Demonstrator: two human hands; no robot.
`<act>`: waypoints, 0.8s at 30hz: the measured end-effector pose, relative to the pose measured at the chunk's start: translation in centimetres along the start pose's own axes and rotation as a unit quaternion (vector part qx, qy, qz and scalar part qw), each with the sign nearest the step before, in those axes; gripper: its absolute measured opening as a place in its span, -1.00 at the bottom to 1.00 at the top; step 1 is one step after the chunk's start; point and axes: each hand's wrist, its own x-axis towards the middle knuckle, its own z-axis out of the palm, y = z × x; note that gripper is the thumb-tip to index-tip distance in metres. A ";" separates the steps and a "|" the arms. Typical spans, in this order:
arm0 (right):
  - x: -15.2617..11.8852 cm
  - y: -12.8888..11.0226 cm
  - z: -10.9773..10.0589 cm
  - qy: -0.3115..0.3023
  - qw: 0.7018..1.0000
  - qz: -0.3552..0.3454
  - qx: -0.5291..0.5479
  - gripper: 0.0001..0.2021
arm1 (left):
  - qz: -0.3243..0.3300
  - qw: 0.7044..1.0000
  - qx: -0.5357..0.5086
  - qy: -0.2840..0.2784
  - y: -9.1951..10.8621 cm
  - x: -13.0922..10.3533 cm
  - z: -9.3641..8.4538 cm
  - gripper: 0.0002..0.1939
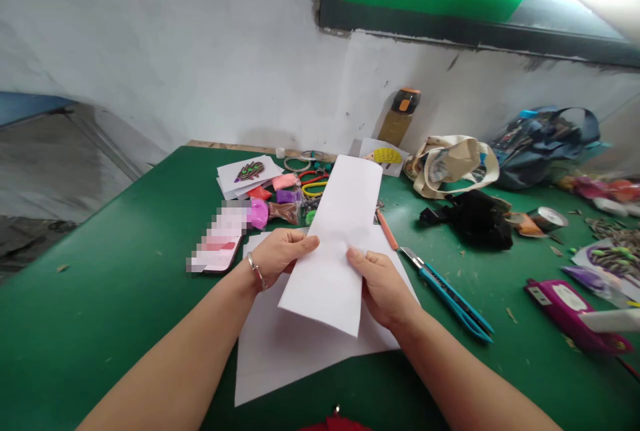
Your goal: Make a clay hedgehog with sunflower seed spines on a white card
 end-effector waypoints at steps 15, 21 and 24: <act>0.5 -1.3 1.3 0.019 0.999 -0.014 -0.039 -0.64 | -0.005 0.999 -0.046 0.001 0.1 0.0 -0.4 -0.56; 1.5 -1.4 1.9 -0.007 0.999 -0.022 -0.021 -0.61 | -0.009 0.999 -0.034 0.018 0.4 0.0 -0.5 -0.59; 2.1 -1.4 2.0 -0.003 0.999 -0.040 -0.011 -0.64 | -0.010 0.998 -0.052 0.019 0.2 0.1 -0.5 -0.58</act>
